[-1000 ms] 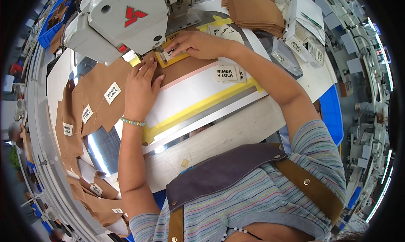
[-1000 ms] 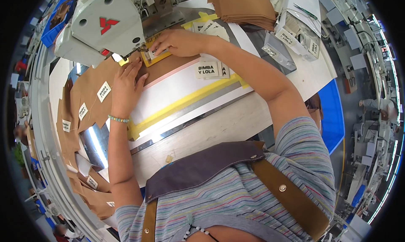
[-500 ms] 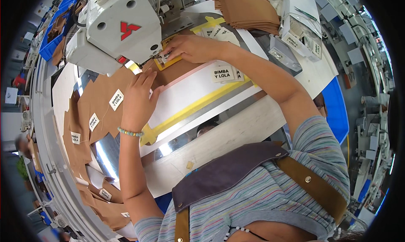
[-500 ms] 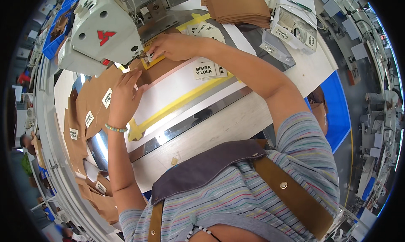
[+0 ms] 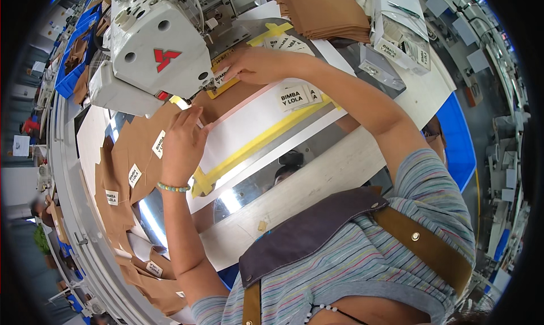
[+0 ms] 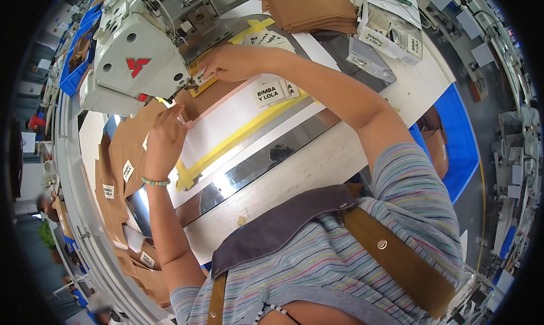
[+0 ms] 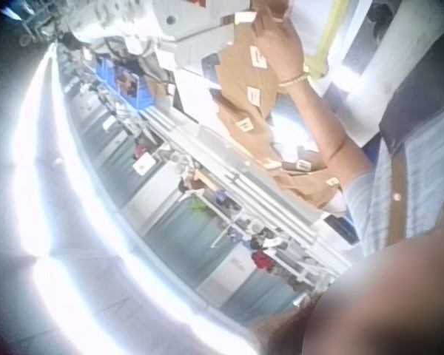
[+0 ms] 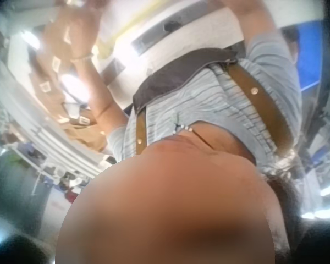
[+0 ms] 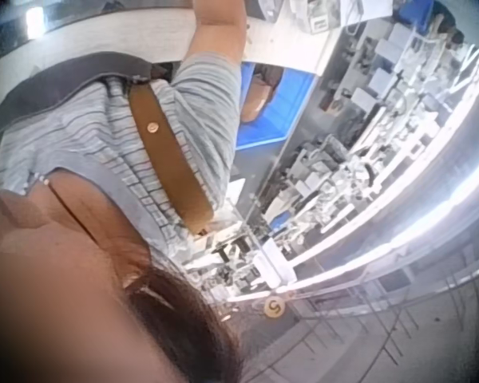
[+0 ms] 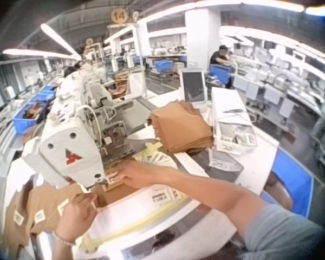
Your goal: The recorder is using an industrial sewing machine to sew brand labels onto pieces of brown leather fabric.
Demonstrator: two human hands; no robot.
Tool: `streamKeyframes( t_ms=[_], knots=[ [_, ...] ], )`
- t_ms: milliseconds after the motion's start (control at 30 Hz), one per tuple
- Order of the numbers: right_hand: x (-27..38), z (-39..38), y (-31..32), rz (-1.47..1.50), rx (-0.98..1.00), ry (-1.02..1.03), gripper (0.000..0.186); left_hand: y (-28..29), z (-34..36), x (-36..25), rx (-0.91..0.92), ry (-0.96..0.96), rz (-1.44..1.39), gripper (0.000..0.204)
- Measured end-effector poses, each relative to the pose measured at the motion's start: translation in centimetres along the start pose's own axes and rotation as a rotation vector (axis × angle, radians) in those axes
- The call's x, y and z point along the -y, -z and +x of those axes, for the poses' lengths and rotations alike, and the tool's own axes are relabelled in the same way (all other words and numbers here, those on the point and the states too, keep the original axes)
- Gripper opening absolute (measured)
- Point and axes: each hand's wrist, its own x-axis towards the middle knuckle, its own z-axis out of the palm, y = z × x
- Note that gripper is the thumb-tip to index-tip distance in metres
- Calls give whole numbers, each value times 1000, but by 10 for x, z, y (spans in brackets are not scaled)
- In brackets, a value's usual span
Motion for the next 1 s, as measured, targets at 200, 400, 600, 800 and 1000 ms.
streamKeyframes(
  t_ms=[200,400,600,800,1000],
  knots=[
    [-12,-40,43,80,-443,-82,28,-15,8,5,-8,-35,15,44],
    [-56,-47,42,271,-685,-257,25,-33,17,12,54,-20,169,57],
    [-46,-47,44,462,-718,-336,30,-41,14,17,-16,-102,194,59],
    [-44,-48,39,420,-635,-333,29,-42,19,15,-10,-164,208,48],
    [-46,-49,39,436,-637,-291,29,-42,23,18,-11,-180,98,41]
  ],
)
